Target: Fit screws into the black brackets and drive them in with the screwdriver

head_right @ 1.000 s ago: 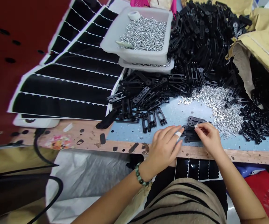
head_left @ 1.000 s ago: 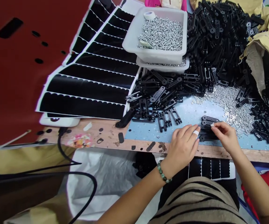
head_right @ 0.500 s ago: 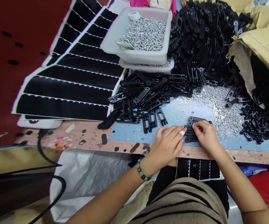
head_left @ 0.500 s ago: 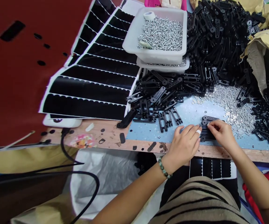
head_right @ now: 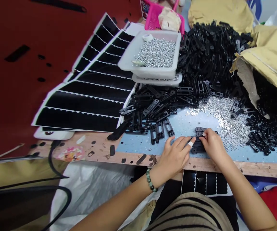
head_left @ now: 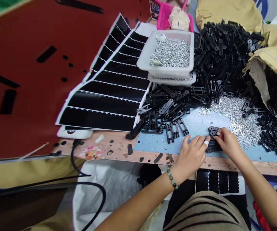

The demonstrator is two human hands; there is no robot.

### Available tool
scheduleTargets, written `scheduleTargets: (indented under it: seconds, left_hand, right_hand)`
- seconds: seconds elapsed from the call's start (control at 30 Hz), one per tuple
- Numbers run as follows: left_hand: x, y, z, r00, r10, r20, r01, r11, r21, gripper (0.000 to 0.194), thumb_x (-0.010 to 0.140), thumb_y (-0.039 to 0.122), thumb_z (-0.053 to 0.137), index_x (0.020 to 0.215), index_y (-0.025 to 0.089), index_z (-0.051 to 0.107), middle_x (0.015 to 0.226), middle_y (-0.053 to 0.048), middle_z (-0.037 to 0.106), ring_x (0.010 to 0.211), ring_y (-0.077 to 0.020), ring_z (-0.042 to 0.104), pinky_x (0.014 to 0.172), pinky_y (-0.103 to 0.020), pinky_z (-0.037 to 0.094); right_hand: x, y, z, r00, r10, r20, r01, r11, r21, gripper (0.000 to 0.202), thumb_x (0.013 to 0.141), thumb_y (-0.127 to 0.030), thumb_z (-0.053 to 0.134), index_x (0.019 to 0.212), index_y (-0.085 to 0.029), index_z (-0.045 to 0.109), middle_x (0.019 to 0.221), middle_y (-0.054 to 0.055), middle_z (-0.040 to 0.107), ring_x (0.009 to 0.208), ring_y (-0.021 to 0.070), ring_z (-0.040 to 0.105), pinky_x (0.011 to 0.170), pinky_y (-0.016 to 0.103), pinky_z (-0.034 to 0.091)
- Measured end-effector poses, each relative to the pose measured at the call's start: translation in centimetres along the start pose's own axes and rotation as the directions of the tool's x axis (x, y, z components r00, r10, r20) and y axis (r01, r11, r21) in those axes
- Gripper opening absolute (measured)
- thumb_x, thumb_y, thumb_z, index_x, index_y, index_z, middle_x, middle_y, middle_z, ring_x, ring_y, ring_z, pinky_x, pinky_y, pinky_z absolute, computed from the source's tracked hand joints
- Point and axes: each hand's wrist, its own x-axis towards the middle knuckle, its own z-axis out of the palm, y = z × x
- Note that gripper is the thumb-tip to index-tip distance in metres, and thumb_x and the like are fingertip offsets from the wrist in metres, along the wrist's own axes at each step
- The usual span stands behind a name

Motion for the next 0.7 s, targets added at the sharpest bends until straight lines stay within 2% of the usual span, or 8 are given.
scheduleTargets:
  seconds: [0.1,0.23,0.33,0.4,0.5,0.6,0.63,0.7]
  left_hand:
    - [-0.1,0.1,-0.2,1.000,-0.001,0.002,0.001,1.000,-0.001,0.047,0.088,0.017,0.049,0.135,0.018,0.047,0.123,-0.010,0.060,0.113,-0.0253,0.052,0.100,-0.049,0.032]
    - [-0.6,0.3,0.1,1.000,-0.016,-0.008,0.016,1.000,-0.016,0.045,0.088,0.020,0.052,0.133,0.022,0.048,0.116,-0.008,0.062,0.110,-0.0247,0.054,0.101,-0.050,0.033]
    - [-1.0,-0.2,-0.4,0.997,-0.027,-0.071,0.023,0.998,-0.056,0.043,0.090,0.024,0.052,0.133,0.024,0.048,0.112,-0.006,0.063,0.107,-0.0226,0.056,0.100,-0.047,0.036]
    - [-0.7,-1.2,-1.8,0.985,-0.038,-0.167,0.024,0.996,-0.086,0.041,0.091,0.026,0.051,0.132,0.022,0.048,0.117,-0.007,0.061,0.108,-0.0219,0.055,0.099,-0.044,0.040]
    - [1.5,-4.6,-5.7,0.912,-0.131,-0.390,0.111,0.991,-0.073,0.040,0.091,0.023,0.049,0.131,0.016,0.047,0.122,-0.012,0.057,0.115,-0.0230,0.052,0.098,-0.041,0.043]
    - [5.9,-9.8,-10.1,0.765,-0.260,-0.589,0.300,0.953,-0.032,0.039,0.090,0.019,0.049,0.129,0.012,0.048,0.125,-0.015,0.055,0.118,-0.0255,0.049,0.100,-0.044,0.042]
    - [7.6,-11.5,-11.3,0.744,-0.287,-0.603,0.344,0.939,-0.023,0.039,0.088,0.018,0.052,0.127,0.012,0.051,0.126,-0.016,0.054,0.117,-0.0274,0.049,0.099,-0.046,0.041]
    - [10.3,-14.4,-13.1,0.748,-0.309,-0.587,0.358,0.933,-0.034,0.030,0.087,0.016,0.055,0.116,0.014,0.059,0.116,-0.014,0.060,0.108,-0.0271,0.055,0.093,-0.045,0.045]
  right_hand:
    - [-0.4,0.5,0.2,1.000,-0.027,-0.008,0.025,0.990,-0.141,0.018,0.083,-0.037,0.057,0.081,-0.023,0.046,0.064,0.000,0.059,0.055,0.0185,0.056,0.052,0.027,0.034]
    - [-1.0,1.1,1.1,0.992,-0.087,-0.092,0.059,0.960,-0.274,0.027,0.083,-0.049,0.057,0.083,-0.024,0.045,0.071,0.001,0.063,0.053,0.0200,0.059,0.047,0.026,0.029]
    - [-1.1,1.4,1.6,0.973,-0.180,-0.143,0.148,0.966,-0.211,0.026,0.085,-0.051,0.052,0.087,-0.026,0.046,0.076,0.001,0.062,0.057,0.0197,0.061,0.047,0.027,0.036]
    - [-1.1,1.7,1.6,0.966,-0.213,-0.148,0.194,0.972,-0.131,0.028,0.086,-0.054,0.050,0.088,-0.026,0.047,0.071,-0.001,0.059,0.055,0.0187,0.060,0.048,0.027,0.040]
    - [-1.1,2.0,1.4,0.963,-0.217,-0.161,0.215,0.976,-0.030,0.032,0.085,-0.058,0.049,0.090,-0.027,0.052,0.066,-0.002,0.056,0.051,0.0179,0.058,0.048,0.029,0.044]
    - [-1.4,1.5,1.1,0.954,-0.225,-0.196,0.239,0.970,0.051,0.032,0.085,-0.057,0.051,0.092,-0.027,0.056,0.068,-0.001,0.059,0.053,0.0184,0.060,0.050,0.030,0.047]
    - [-1.6,1.1,1.0,0.952,-0.232,-0.198,0.251,0.965,0.078,0.031,0.085,-0.056,0.051,0.092,-0.027,0.057,0.070,0.000,0.061,0.054,0.0186,0.061,0.051,0.030,0.048]
    - [-2.1,0.5,0.9,0.950,-0.242,-0.197,0.270,0.954,0.130,0.028,0.086,-0.053,0.052,0.092,-0.027,0.059,0.072,0.001,0.063,0.057,0.0189,0.062,0.052,0.029,0.049]
